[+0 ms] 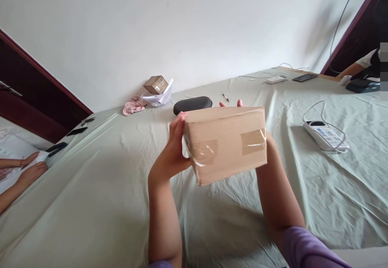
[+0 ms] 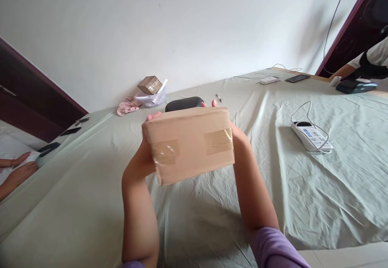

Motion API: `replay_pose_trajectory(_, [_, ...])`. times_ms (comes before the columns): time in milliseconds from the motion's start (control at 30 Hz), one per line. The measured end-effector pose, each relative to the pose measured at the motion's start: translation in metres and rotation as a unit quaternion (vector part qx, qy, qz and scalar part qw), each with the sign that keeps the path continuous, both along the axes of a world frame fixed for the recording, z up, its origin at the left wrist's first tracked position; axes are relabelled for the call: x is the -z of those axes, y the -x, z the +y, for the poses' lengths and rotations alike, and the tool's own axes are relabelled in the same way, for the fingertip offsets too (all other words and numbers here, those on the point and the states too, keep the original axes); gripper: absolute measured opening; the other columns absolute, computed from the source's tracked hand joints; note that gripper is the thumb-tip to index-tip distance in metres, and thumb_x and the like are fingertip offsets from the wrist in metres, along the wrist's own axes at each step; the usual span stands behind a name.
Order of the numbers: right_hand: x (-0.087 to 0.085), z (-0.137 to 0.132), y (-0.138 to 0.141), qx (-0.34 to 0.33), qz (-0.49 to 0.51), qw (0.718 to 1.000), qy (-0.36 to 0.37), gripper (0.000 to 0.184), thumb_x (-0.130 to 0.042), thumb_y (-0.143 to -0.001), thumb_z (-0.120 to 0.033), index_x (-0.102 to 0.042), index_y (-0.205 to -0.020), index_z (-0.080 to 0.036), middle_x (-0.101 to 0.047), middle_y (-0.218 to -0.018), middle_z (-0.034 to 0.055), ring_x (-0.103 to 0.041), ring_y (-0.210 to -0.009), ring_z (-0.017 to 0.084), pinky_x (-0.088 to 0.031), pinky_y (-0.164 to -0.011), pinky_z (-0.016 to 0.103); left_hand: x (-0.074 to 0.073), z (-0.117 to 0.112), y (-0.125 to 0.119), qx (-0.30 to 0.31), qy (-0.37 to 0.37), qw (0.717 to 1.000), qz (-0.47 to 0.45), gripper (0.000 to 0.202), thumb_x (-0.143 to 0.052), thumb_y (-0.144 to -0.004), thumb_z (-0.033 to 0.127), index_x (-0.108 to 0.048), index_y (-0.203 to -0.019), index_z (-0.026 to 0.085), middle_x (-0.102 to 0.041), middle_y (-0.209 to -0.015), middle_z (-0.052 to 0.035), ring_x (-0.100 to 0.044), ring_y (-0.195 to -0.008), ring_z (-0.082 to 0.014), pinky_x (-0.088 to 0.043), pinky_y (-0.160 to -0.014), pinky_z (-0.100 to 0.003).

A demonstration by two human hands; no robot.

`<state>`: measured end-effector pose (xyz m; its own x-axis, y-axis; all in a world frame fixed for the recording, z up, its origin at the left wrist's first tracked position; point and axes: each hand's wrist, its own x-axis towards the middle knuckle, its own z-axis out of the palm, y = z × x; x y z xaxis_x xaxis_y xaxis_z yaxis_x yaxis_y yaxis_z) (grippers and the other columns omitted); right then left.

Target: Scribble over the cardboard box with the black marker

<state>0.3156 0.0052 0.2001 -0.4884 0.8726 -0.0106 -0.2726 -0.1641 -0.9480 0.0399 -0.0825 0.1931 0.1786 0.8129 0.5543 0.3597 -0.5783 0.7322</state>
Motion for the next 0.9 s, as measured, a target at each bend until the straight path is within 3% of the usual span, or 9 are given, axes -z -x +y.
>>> replay_pose_trajectory(67, [0.004, 0.012, -0.001, -0.003, 0.031, 0.999, 0.01, 0.094, -0.06, -0.091, -0.084, -0.046, -0.17, -0.034, -0.073, -0.151, 0.0109, -0.076, -0.128, 0.04, -0.06, -0.11, 0.068, 0.0, 0.0, -0.008, 0.011, -0.081, 0.991, 0.102, 0.109, -0.091, -0.086, 0.03, -0.028, -0.175, 0.044, -0.026, -0.187, -0.0066, -0.011, -0.177, -0.0395, -0.017, -0.143, -0.068])
replay_pose_trajectory(167, [0.008, 0.023, -0.005, 0.049, 0.058, 0.996, -0.039, 0.093, -0.065, -0.085, -0.065, -0.048, -0.17, -0.031, -0.076, -0.146, 0.0066, -0.075, -0.13, 0.04, -0.057, -0.119, 0.064, -0.003, -0.001, -0.012, 0.008, -0.145, 0.969, 0.197, 0.089, -0.06, -0.105, 0.015, -0.02, -0.178, 0.049, -0.025, -0.189, -0.002, -0.005, -0.178, -0.0335, -0.021, -0.141, -0.07])
replay_pose_trajectory(233, [0.009, 0.022, -0.009, 0.091, 0.059, 0.991, -0.079, 0.095, -0.063, -0.082, -0.06, -0.046, -0.171, -0.031, -0.076, -0.144, 0.0035, -0.075, -0.13, 0.039, -0.059, -0.117, 0.061, -0.005, -0.003, -0.011, 0.01, -0.137, 0.973, 0.183, 0.071, -0.049, -0.11, 0.017, -0.038, -0.173, 0.049, -0.028, -0.188, 0.0004, -0.011, -0.178, -0.033, -0.023, -0.14, -0.068])
replay_pose_trajectory(333, [0.007, 0.011, -0.011, 0.115, 0.054, 0.984, -0.126, 0.103, -0.063, -0.083, -0.058, -0.032, -0.178, -0.035, -0.069, -0.156, 0.0009, -0.073, -0.135, 0.039, -0.061, -0.114, 0.06, -0.008, -0.004, -0.009, -0.023, -0.035, 0.997, 0.062, 0.052, -0.051, -0.114, 0.042, -0.053, -0.166, 0.043, -0.028, -0.188, -0.003, -0.027, -0.174, -0.0393, -0.036, -0.135, -0.065])
replay_pose_trajectory(467, [0.005, 0.0, -0.002, 0.083, 0.026, 0.972, -0.217, 0.124, -0.078, -0.077, -0.062, -0.012, -0.181, -0.044, -0.039, -0.183, -0.0011, -0.056, -0.155, 0.041, -0.054, -0.121, 0.065, -0.004, -0.001, -0.014, -0.018, 0.163, 0.979, -0.12, 0.095, -0.06, -0.1, 0.076, -0.017, -0.178, 0.042, -0.029, -0.187, -0.0126, -0.051, -0.16, -0.0415, -0.056, -0.12, -0.061])
replay_pose_trajectory(533, [0.006, 0.0, 0.004, 0.052, 0.005, 0.961, -0.271, 0.135, -0.088, -0.071, -0.063, -0.01, -0.18, -0.047, -0.021, -0.189, -0.0008, -0.045, -0.163, 0.041, -0.047, -0.125, 0.067, -0.002, 0.001, -0.017, -0.007, 0.186, 0.971, -0.15, 0.113, -0.077, -0.091, 0.073, -0.013, -0.178, 0.04, -0.045, -0.179, -0.0149, -0.058, -0.154, -0.0388, -0.056, -0.12, -0.057])
replay_pose_trajectory(600, [0.008, 0.001, 0.009, 0.026, -0.002, 0.952, -0.306, 0.141, -0.093, -0.07, -0.064, -0.008, -0.18, -0.047, -0.015, -0.191, 0.0013, -0.041, -0.166, 0.041, -0.043, -0.128, 0.068, -0.001, 0.002, -0.017, -0.018, 0.168, 0.97, -0.174, 0.12, -0.088, -0.085, 0.062, -0.014, -0.177, 0.039, -0.054, -0.171, -0.0141, -0.059, -0.152, -0.0369, -0.055, -0.122, -0.053])
replay_pose_trajectory(800, [0.015, 0.009, 0.008, -0.07, -0.008, 0.947, -0.314, 0.141, -0.093, -0.078, -0.058, 0.002, -0.181, -0.044, -0.044, -0.179, 0.0122, -0.058, -0.155, 0.04, -0.049, -0.124, 0.066, -0.01, -0.002, -0.006, -0.033, 0.03, 0.987, -0.154, 0.125, -0.094, -0.08, 0.051, -0.012, -0.174, 0.044, -0.047, -0.174, -0.0104, -0.053, -0.157, -0.0347, -0.05, -0.126, -0.051])
replay_pose_trajectory(900, [0.018, 0.014, 0.004, -0.093, -0.051, 0.924, -0.367, 0.138, -0.101, -0.068, -0.05, -0.022, -0.181, -0.034, -0.058, -0.169, 0.013, -0.063, -0.149, 0.04, -0.055, -0.12, 0.057, -0.013, -0.004, -0.004, -0.032, -0.023, 0.989, -0.14, 0.134, -0.098, -0.076, 0.048, -0.007, -0.175, 0.046, -0.042, -0.177, -0.0109, -0.05, -0.16, -0.0358, -0.047, -0.129, -0.053])
